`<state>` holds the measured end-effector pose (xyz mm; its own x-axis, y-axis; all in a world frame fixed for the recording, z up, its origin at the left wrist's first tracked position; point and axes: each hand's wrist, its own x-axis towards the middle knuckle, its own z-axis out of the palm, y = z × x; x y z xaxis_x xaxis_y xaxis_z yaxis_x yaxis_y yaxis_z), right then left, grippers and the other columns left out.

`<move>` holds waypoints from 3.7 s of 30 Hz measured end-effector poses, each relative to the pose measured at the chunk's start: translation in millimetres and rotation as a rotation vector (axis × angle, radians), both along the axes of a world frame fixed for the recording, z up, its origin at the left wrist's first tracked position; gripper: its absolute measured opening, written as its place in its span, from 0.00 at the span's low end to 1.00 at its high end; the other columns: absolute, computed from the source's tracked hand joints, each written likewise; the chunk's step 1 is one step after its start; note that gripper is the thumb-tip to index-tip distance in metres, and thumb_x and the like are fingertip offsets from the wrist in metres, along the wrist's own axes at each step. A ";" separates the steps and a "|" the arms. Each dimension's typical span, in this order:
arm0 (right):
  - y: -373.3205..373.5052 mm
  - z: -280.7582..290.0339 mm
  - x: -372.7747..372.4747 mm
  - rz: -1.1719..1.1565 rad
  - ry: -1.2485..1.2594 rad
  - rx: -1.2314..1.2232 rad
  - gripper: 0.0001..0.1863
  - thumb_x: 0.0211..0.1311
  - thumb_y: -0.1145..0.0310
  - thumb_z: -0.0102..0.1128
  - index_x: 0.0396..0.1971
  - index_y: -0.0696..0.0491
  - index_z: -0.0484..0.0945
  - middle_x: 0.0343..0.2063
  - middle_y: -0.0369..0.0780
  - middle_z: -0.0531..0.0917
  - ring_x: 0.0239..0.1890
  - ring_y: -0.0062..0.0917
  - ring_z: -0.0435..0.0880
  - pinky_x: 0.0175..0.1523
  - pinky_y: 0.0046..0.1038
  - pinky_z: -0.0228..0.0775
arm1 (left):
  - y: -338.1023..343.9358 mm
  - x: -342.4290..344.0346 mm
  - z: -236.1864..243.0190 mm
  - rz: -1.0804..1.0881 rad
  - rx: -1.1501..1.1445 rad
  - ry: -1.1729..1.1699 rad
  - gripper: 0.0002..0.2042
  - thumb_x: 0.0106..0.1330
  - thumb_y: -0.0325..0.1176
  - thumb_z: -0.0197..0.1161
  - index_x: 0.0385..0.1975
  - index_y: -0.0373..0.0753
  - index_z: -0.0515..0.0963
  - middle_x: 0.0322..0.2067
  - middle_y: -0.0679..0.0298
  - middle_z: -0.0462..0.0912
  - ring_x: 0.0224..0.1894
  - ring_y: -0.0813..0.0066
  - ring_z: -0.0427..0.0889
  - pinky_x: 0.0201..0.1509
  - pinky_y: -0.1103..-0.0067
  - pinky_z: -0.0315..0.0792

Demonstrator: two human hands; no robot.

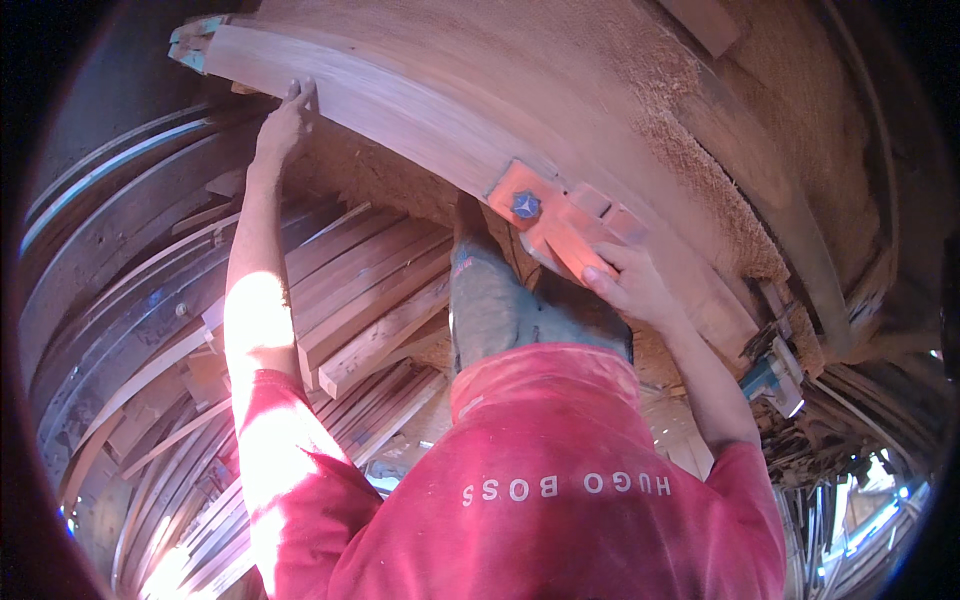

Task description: The person uses a power sander on a piece of wood, handles a wooden plank, and then uses a circular saw to cut along a curved line on a wooden board.

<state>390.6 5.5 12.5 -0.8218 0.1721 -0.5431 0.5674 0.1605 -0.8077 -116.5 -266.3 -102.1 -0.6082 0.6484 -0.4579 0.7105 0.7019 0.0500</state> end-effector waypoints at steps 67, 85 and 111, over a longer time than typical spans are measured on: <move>-147.4 -59.5 -648.5 -0.062 0.483 0.086 0.35 0.63 0.37 0.52 0.38 0.59 0.86 0.38 0.56 0.87 0.42 0.50 0.87 0.49 0.41 0.76 | 23.2 211.4 -45.6 1.059 1.054 -1.071 0.26 0.70 0.32 0.64 0.62 0.30 0.60 0.49 0.52 0.80 0.51 0.68 0.81 0.54 0.74 0.75; -112.0 -32.4 -651.8 0.217 0.405 0.255 0.36 0.67 0.34 0.48 0.46 0.55 0.83 0.32 0.48 0.86 0.36 0.40 0.87 0.45 0.40 0.77 | -24.6 167.7 -5.5 0.871 0.617 -0.719 0.41 0.58 0.40 0.72 0.69 0.30 0.60 0.62 0.43 0.72 0.65 0.51 0.71 0.68 0.61 0.66; -352.7 58.9 111.9 -2.402 -0.216 0.141 0.32 0.68 0.38 0.56 0.39 0.60 0.78 0.18 0.38 0.75 0.14 0.24 0.72 0.18 0.29 0.64 | 39.3 -19.0 47.8 -0.981 0.064 0.003 0.48 0.57 0.35 0.69 0.77 0.50 0.48 0.76 0.52 0.52 0.78 0.50 0.50 0.77 0.49 0.50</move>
